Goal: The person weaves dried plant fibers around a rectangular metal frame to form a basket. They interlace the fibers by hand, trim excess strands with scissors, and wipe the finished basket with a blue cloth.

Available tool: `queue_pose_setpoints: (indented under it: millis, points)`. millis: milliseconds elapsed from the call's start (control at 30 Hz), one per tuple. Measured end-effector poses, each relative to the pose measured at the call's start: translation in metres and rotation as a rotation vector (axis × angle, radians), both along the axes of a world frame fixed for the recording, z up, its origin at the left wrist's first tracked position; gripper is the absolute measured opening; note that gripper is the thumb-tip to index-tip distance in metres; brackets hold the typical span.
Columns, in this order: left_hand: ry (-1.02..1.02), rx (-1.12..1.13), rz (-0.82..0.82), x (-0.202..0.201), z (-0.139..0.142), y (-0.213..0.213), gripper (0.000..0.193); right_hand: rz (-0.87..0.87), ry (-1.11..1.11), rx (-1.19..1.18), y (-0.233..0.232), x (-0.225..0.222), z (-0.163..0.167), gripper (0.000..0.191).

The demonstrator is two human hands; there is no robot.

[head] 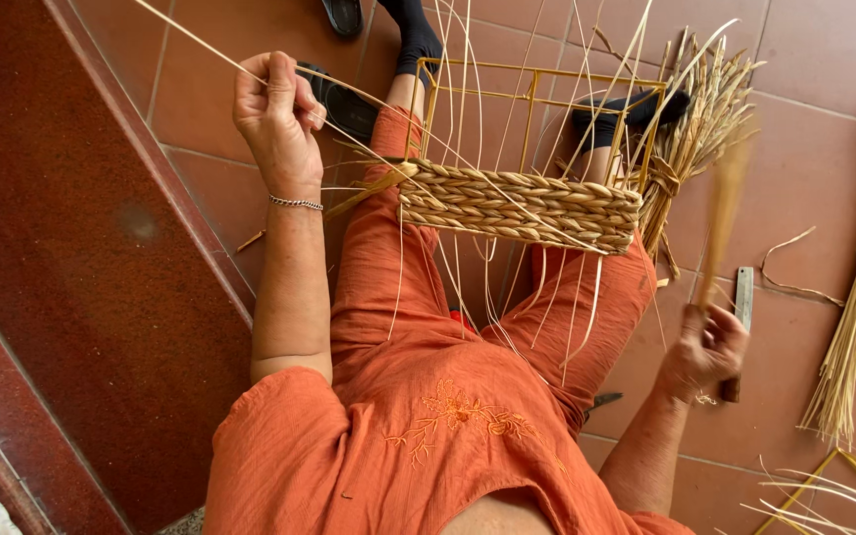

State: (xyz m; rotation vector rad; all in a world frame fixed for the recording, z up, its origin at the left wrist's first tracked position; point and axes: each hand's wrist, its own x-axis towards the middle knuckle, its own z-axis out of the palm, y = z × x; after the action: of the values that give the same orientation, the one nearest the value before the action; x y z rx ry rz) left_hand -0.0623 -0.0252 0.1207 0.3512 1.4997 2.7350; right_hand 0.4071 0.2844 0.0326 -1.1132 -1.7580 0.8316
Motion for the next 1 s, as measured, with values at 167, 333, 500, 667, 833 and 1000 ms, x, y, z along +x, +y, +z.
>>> queue_pose_setpoints:
  millis: [167, 333, 500, 667, 833, 1000]
  points:
    - [-0.042, -0.034, -0.086, 0.009, -0.022, 0.014, 0.019, -0.057, -0.452, 0.557, -0.011, 0.011, 0.041, 0.010]
    - [0.006, -0.112, -0.210, 0.031, -0.036, 0.039, 0.021, 0.432, -0.107, 0.170, -0.041, -0.040, 0.078, 0.014]
    - [0.074, -0.167, -0.273, 0.045, -0.042, 0.057, 0.022, 0.931, -0.471, 0.307, -0.076, -0.113, 0.080, 0.035]
    - [0.037, -0.202, -0.304, 0.038, -0.043, 0.048, 0.020, 1.048, -0.146, -0.525, -0.085, -0.146, 0.060, 0.018]
    - [-0.094, -0.444, -0.353, 0.024, -0.052, 0.005, 0.032, 0.963, 0.033, -1.105, -0.089, -0.162, 0.034, 0.012]
    - [-0.221, -0.607, -0.321, 0.003, -0.071, -0.086, 0.025, 0.971, 0.050, -1.119, -0.103, -0.199, 0.022, 0.010]
